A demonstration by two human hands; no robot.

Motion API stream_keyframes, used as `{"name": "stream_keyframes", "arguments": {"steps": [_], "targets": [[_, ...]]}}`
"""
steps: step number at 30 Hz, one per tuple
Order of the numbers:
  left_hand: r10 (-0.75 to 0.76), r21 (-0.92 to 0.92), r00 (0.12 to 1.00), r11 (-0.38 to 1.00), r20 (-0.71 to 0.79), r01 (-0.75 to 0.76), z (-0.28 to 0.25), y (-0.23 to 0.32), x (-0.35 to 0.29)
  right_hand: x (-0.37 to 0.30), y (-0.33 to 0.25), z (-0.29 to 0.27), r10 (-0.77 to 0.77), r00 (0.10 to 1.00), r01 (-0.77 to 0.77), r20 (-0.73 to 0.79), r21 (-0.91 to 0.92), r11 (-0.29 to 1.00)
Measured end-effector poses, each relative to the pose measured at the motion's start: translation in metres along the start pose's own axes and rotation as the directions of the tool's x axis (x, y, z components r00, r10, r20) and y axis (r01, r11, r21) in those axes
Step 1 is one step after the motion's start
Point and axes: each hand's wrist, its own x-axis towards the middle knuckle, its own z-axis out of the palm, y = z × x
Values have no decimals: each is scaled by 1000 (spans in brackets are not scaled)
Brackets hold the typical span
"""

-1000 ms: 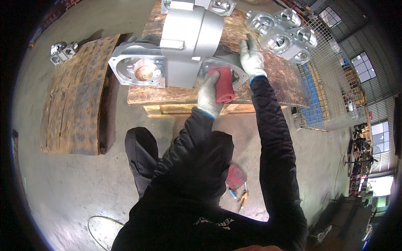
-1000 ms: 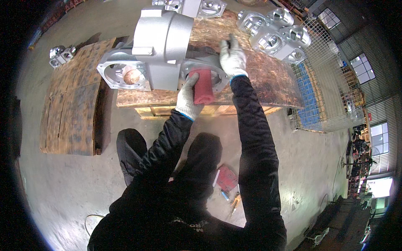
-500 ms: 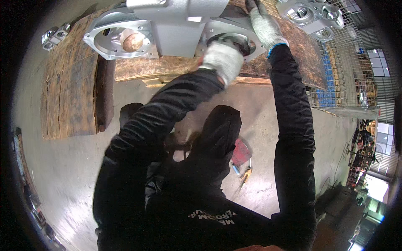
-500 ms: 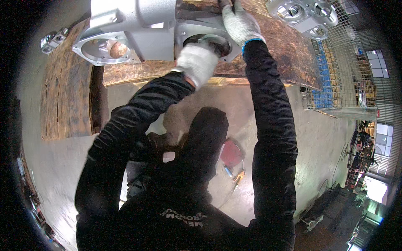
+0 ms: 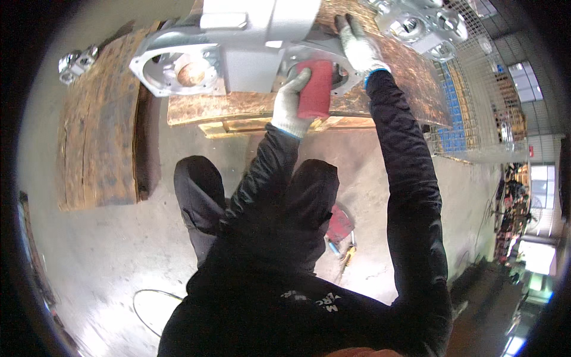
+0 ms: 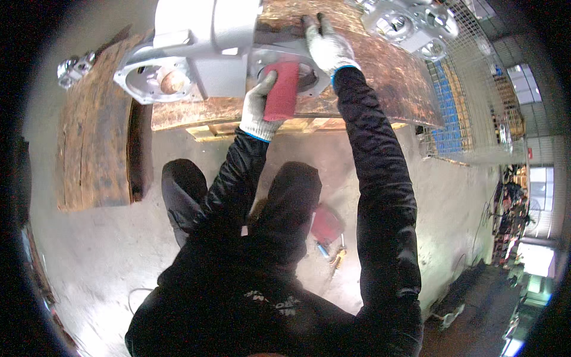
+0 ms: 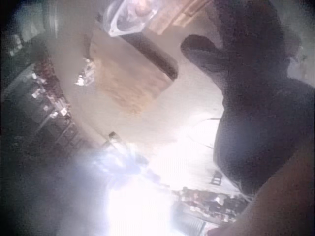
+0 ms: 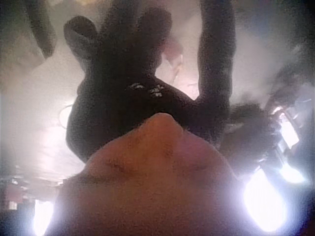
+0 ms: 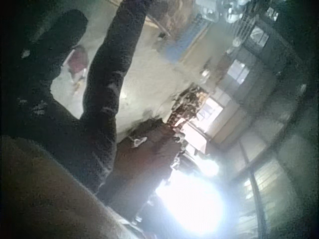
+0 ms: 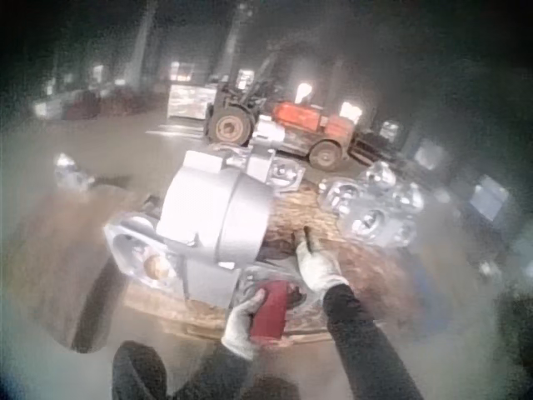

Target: The person sits on the floor and cleans a silver metal part using a red abrasive pad and a wire brush. They wipe the surfaces and edges of the part, then place it on a wooden pallet and continue cleaning another similar part.

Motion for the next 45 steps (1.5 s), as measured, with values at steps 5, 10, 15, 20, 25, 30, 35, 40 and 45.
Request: {"name": "stream_keyframes", "arguments": {"steps": [5,10,15,20,25,30,35,40,45], "targets": [[70,192,996,978,60,-80,19,-4,-3,-9,-4,-6,50,999,-49,-23,14,999],[126,930,922,-23,367,-367,17,8,17,-11,-25,-12,45,999,-44,30,-53,998],[-322,135,945,-936,51,-326,58,4,12,-6,3,-6,-139,984,156,108,-167,974],[-229,82,971,-971,-67,-223,66,-5,17,-7,-16,-15,210,967,-211,146,-7,977],[-93,678,957,-687,275,-261,62,12,9,-11,-15,-7,47,999,-49,22,64,997],[53,905,990,402,133,-143,33,13,6,-16,-13,-17,49,982,24,-184,374,927],[36,481,994,877,-104,19,29,4,-57,-98,35,11,323,802,136,-503,680,720],[-22,444,998,895,-65,49,-24,-55,-76,-218,61,111,206,977,-98,62,981,169],[359,974,905,-98,228,-206,-26,-45,-96,-262,14,80,297,941,-171,164,985,-4]]}}
